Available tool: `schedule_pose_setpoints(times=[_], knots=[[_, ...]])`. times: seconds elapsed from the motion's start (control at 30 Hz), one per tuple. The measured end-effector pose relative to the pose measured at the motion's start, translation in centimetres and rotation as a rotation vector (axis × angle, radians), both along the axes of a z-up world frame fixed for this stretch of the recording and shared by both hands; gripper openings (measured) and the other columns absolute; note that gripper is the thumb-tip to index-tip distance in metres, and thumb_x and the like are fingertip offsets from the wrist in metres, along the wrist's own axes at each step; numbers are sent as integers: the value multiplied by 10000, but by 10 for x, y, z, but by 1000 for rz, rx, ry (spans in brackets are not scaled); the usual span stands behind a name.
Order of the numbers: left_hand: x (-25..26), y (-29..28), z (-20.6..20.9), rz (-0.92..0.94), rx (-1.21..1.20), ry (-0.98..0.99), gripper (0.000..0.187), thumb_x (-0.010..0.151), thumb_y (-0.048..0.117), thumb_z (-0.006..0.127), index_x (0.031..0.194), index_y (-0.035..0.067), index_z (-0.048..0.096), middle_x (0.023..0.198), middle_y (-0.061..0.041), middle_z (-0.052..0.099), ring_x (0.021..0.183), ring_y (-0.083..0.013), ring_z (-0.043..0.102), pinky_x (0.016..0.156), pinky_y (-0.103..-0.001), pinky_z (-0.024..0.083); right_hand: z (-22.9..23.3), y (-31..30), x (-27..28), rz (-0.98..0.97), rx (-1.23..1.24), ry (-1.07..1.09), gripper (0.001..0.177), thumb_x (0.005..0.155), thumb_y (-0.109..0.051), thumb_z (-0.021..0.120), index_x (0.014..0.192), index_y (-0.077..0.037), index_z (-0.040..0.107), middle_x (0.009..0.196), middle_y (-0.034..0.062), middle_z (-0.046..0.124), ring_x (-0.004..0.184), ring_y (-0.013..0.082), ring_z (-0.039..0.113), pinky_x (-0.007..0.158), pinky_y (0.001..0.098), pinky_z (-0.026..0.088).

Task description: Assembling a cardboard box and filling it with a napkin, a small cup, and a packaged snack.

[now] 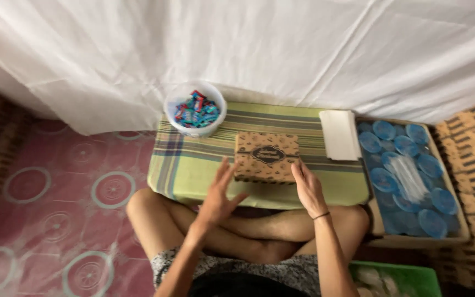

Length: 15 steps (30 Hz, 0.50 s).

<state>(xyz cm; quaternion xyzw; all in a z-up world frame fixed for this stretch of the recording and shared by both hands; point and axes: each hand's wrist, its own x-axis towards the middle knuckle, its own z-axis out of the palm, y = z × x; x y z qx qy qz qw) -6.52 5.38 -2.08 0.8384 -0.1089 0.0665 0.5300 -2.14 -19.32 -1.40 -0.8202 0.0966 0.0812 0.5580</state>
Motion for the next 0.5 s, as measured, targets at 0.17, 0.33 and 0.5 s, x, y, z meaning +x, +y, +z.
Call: schedule_pose_setpoints(times=[0.17, 0.33, 0.5], knots=[[6, -16, -25, 102, -19, 76, 991, 765, 52, 830, 1597, 302, 352, 1593, -170, 394, 1308, -484, 524, 1101, -587, 467, -18, -3, 4, 18, -128, 15, 782, 1009, -620, 523, 1546, -55, 454, 1510, 216, 516, 1420, 343, 458, 1177, 464, 383], [-1, -28, -35, 243, -24, 40, 887, 816, 0, 768, 1565, 310, 407, 1519, -100, 511, 1220, -440, 612, 1033, -581, 526, 5, 16, -8, -4, -194, 15, 764, 1011, -607, 521, 1554, -74, 455, 1481, 215, 547, 1387, 339, 500, 1145, 463, 423], [-11, -23, -45, 384, -81, -102, 723, 824, -5, 742, 1460, 295, 574, 1197, -113, 734, 1026, -384, 739, 893, -531, 602, 18, 44, -26, -155, 99, -145, 665, 1031, -406, 568, 1546, -18, 402, 1541, 304, 375, 1429, 495, 367, 1152, 637, 341]])
